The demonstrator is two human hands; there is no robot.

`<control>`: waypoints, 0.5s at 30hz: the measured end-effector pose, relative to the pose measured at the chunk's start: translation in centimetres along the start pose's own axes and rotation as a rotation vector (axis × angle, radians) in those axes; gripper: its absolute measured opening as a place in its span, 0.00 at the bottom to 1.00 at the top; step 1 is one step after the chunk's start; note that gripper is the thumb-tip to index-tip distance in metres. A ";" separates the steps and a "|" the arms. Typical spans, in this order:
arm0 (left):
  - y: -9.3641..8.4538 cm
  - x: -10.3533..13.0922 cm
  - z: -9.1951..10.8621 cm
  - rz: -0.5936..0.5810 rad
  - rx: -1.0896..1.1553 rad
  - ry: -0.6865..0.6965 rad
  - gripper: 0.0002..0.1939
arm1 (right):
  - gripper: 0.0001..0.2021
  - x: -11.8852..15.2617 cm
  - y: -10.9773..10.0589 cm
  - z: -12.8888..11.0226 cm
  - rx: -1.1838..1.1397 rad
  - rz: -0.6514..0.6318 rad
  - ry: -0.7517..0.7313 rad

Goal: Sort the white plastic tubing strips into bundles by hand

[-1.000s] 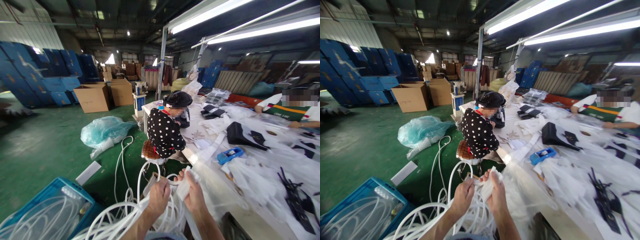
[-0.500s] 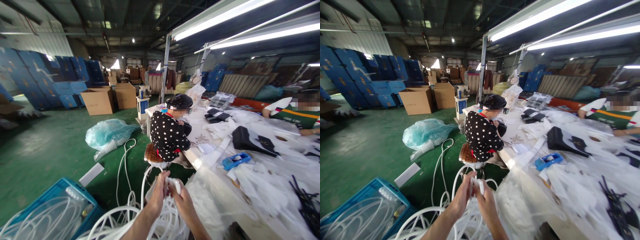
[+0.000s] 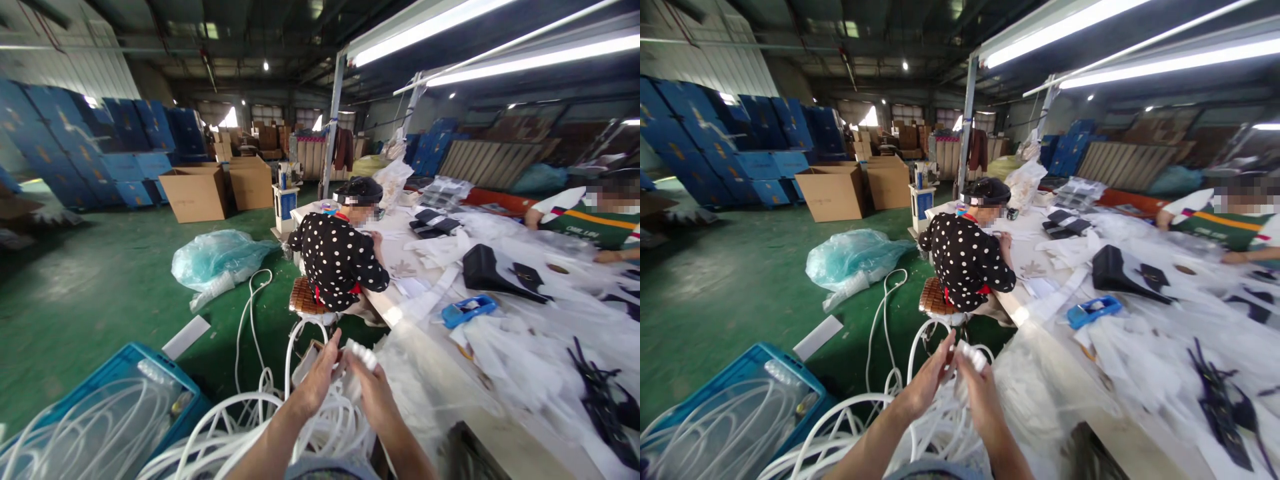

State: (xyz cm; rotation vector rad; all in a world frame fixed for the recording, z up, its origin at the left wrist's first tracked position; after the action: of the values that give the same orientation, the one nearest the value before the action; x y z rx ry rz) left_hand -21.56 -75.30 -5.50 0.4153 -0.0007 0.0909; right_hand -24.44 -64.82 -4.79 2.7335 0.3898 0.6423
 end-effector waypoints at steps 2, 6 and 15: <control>-0.2 0.3 0.0 -0.057 -0.128 -0.014 0.38 | 0.24 0.2 -1.3 -0.7 -0.185 0.076 0.040; 0.5 1.0 0.4 -0.189 -0.349 -0.002 0.14 | 0.28 0.5 -3.4 -2.6 -0.316 0.195 -0.018; 2.8 1.5 3.1 -0.202 -0.699 0.262 0.10 | 0.26 0.9 -3.0 -2.8 -0.389 0.170 -0.041</control>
State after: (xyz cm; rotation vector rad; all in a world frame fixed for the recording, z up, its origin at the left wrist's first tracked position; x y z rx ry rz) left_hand -20.22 -73.85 -1.51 -0.2982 0.2607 -0.0567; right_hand -25.56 -61.12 -3.13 2.4154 0.0165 0.6281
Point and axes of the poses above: each hand's wrist, its own x-axis away from the middle knuckle, its own y-axis out of the palm, z = x × y, the point moved 9 cm from there along -x, towards the middle knuckle, and after that the axes turned 11 degrees about y, right-handed, at the moved point
